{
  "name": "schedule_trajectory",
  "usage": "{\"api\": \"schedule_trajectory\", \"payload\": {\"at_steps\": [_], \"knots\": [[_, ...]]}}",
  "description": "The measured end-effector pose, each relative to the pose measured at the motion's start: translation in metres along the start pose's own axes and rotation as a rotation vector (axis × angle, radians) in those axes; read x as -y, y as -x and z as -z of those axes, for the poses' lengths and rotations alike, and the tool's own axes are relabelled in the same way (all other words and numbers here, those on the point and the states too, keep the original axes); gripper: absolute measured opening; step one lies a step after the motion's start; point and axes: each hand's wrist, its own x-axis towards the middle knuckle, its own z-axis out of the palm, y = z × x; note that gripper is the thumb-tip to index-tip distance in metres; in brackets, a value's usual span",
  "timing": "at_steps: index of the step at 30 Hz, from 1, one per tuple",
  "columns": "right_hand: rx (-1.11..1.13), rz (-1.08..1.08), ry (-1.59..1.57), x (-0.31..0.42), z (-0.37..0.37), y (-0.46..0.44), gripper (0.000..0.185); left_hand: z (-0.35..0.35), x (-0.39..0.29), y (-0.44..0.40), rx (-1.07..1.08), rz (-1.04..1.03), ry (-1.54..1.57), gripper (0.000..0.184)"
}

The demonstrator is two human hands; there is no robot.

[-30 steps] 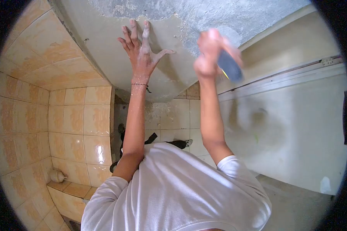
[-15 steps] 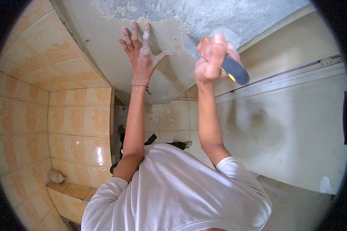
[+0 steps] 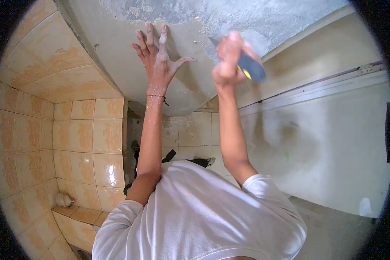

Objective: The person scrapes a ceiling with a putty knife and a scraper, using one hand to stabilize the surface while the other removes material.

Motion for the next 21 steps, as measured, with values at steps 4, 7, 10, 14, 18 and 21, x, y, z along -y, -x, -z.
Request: {"api": "schedule_trajectory", "payload": {"at_steps": [4,7,10,14,18,21], "knots": [[0.012,0.177,0.057,-0.018,0.005,-0.007,0.048,0.004,-0.002,0.002,0.021,0.018,-0.001,0.126],[0.046,0.122,0.167,-0.017,0.012,-0.004,0.047,0.002,-0.002,0.003,0.027,0.006,0.001,0.127],[-0.084,0.008,-0.228,0.027,0.008,-0.006,0.046,0.005,-0.006,0.001,0.015,0.006,-0.032,0.128],[0.044,0.128,0.169,-0.034,0.019,0.000,0.043,0.004,-0.003,0.001,0.003,-0.003,-0.003,0.125],[-0.025,0.191,-0.043,-0.008,0.014,0.003,0.040,0.004,-0.001,0.002,0.017,0.015,0.019,0.124],[-0.089,0.333,-0.042,-0.025,0.013,0.001,0.040,0.004,-0.001,0.003,0.012,0.009,0.015,0.124]]}}
